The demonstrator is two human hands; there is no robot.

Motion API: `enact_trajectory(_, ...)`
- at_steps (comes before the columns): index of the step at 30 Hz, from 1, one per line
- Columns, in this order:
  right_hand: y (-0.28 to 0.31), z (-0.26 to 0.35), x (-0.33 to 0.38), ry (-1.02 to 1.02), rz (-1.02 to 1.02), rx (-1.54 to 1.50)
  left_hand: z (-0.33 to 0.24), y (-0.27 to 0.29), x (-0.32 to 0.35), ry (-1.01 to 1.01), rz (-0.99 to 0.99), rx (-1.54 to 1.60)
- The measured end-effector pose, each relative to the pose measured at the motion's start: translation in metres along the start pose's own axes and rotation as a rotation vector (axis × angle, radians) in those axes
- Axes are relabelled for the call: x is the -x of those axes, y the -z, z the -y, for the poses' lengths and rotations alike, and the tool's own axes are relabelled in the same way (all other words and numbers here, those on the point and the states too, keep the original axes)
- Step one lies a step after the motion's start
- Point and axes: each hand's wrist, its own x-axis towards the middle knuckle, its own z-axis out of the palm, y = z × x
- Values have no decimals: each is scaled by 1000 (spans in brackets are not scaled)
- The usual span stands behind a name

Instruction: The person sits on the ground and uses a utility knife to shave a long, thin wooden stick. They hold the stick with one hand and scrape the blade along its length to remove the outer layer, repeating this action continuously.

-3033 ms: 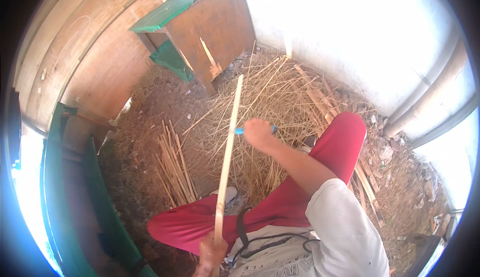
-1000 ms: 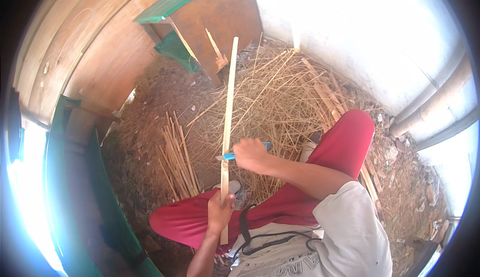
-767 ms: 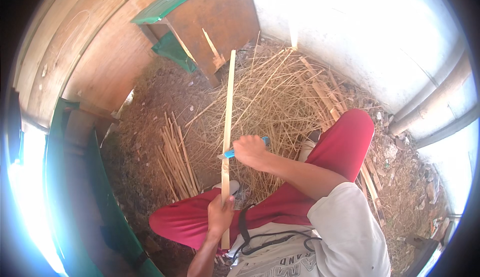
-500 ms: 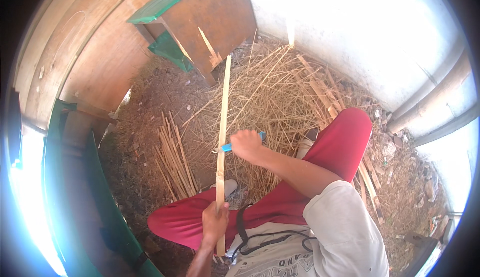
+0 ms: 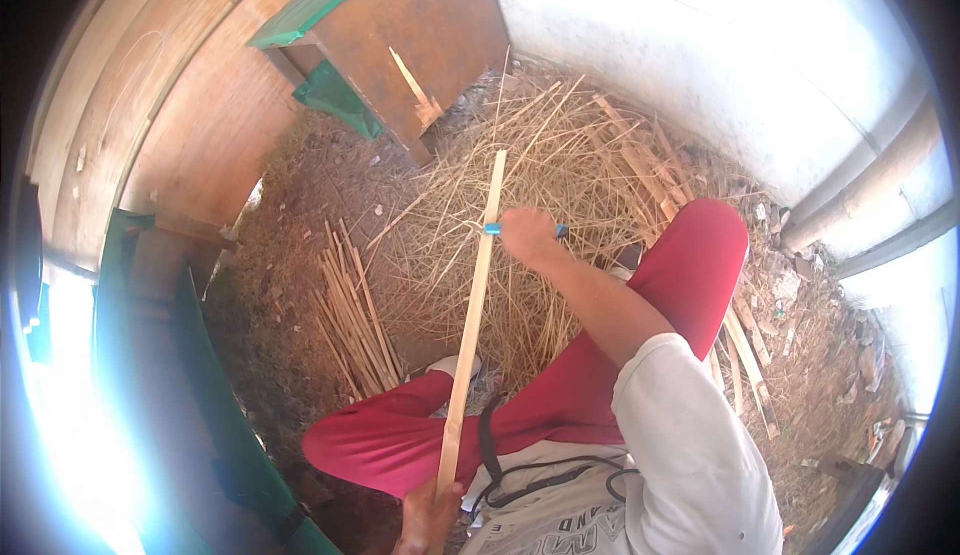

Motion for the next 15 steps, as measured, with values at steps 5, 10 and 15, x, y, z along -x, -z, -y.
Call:
enact_trajectory(5,0,-6,-2,-8,30,7,22,14,28,122,19,-19)
enact_trajectory(10,-10,-20,-8,-41,40,9,36,18,48,215,19,-22)
enact_trajectory(15,-28,-41,-13,-120,37,28,46,22,63,267,-8,-18)
